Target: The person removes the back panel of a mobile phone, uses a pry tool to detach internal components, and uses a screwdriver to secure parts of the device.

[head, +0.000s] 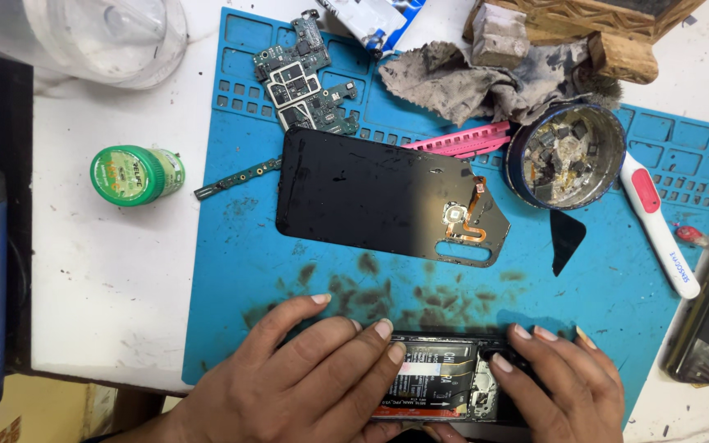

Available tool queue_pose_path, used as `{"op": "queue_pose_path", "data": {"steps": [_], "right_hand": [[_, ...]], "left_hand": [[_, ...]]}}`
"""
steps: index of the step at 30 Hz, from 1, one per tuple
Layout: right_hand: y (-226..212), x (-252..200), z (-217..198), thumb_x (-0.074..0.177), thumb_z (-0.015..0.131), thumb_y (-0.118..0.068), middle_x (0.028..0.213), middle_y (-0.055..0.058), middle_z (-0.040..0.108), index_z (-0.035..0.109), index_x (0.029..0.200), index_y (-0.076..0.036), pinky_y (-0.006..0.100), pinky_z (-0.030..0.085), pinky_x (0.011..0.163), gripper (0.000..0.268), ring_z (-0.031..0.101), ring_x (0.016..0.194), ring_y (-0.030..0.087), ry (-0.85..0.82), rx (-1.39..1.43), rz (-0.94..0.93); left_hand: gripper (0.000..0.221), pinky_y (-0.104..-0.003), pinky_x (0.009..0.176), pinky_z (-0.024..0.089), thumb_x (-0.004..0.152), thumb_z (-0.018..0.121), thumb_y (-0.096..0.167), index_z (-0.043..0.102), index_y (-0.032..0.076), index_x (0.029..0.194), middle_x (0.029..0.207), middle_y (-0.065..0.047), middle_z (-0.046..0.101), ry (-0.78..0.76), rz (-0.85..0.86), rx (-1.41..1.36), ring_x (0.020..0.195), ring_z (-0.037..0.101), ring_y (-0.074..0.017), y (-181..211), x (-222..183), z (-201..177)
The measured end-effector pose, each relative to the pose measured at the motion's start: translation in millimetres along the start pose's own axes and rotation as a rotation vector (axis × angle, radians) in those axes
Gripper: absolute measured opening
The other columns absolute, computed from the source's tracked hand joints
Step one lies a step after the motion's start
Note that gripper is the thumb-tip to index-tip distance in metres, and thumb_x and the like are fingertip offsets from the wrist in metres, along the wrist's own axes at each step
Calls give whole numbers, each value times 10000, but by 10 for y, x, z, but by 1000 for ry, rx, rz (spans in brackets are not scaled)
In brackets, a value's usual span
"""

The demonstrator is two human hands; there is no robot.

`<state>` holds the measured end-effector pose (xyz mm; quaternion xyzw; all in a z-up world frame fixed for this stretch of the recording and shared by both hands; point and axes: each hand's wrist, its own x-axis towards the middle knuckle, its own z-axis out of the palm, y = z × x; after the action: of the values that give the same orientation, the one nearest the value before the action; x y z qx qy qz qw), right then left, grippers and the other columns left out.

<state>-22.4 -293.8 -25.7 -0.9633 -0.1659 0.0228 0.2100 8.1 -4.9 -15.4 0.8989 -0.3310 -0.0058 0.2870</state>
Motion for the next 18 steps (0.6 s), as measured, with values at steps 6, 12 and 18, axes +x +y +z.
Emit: {"op": "queue_pose_path", "data": {"steps": [6,12,18], "right_hand": [[-84,19,-7,607,870,-586,1214,51,634,629,1062,-231,563,398,1141,626,580,1204,267,40,38,38],[158,-112,34,547,858,-597,1182,25,647,668,864,-287,573,389,1139,483,597,1184,262,-48,29,26],[401,-201,58,500,884,-552,1119,18,684,710,781,-289,622,458,1082,423,661,1090,273,-76,42,-44]], "left_hand": [[368,-515,1091,435,1066,582,425,717,116,1214,1249,-30,676,-44,-17,-21,1154,620,-164,-2,26,-5],[292,-575,1109,358,1019,561,420,660,149,1067,1261,-65,656,-2,-1,-85,1191,613,-184,-32,85,-43],[198,-698,1172,283,1049,544,379,634,206,1014,1331,-71,609,-103,-13,-203,1302,558,-199,-32,-21,22]]}}
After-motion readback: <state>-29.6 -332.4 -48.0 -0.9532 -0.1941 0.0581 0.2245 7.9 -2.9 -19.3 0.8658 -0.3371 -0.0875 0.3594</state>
